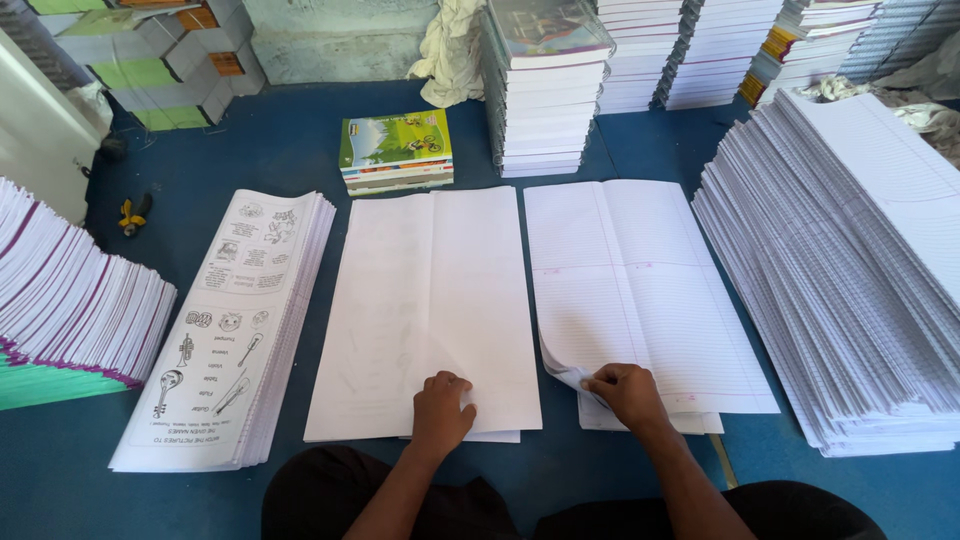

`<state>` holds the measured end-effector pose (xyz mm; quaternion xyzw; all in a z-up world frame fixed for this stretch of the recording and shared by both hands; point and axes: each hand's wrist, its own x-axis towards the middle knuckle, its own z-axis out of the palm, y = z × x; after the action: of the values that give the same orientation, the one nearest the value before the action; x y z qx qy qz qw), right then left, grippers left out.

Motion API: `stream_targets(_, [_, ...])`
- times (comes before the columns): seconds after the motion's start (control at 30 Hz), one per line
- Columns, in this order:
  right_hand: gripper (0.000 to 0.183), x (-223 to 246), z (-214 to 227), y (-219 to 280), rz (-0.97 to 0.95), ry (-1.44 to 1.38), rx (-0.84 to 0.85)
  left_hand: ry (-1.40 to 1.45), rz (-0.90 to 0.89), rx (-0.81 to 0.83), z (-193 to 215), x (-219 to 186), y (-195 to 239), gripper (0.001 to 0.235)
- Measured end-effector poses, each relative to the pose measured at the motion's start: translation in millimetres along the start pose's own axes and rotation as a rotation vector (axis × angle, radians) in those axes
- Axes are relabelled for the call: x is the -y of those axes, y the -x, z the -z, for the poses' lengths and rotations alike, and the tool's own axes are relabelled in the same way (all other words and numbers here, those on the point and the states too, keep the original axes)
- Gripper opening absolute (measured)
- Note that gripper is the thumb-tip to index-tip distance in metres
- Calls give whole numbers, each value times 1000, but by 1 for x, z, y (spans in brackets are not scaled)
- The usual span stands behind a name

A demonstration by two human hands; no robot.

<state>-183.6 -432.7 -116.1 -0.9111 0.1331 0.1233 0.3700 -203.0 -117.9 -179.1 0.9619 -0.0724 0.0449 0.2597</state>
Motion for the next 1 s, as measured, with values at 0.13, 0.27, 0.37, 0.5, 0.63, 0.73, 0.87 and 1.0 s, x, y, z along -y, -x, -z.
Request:
stream_targets(0.13, [29,-3,4,1,3,10,-44,-7,79,38,1,-5,-4,33])
stream_targets(0.27, [25,-10,7,0,105,-106,-120,-27,236,175,3,-14,-17,30])
stream_targets(0.37, [24,-12,10,-1,133,-131,-149,44,280,187,-3,-28,-33,27])
stream_targets(0.5, [22,-7,13,4,108,-95,-146,359,215,108,-24,-59,-56,28])
stream_targets(0.63, [20,-2,18,6,106,-169,-149,553,411,319,-43,-97,-80,55])
stream_targets(0.73, [20,-1,20,7,70,-212,-95,783,558,323,-54,-119,-99,63])
stream_targets(0.87, [22,2,25,6,104,-270,-29,795,612,289,-68,-118,-111,51])
stream_targets(1.0, [27,5,30,6,123,-171,-27,896,562,242,-91,-101,-109,25])
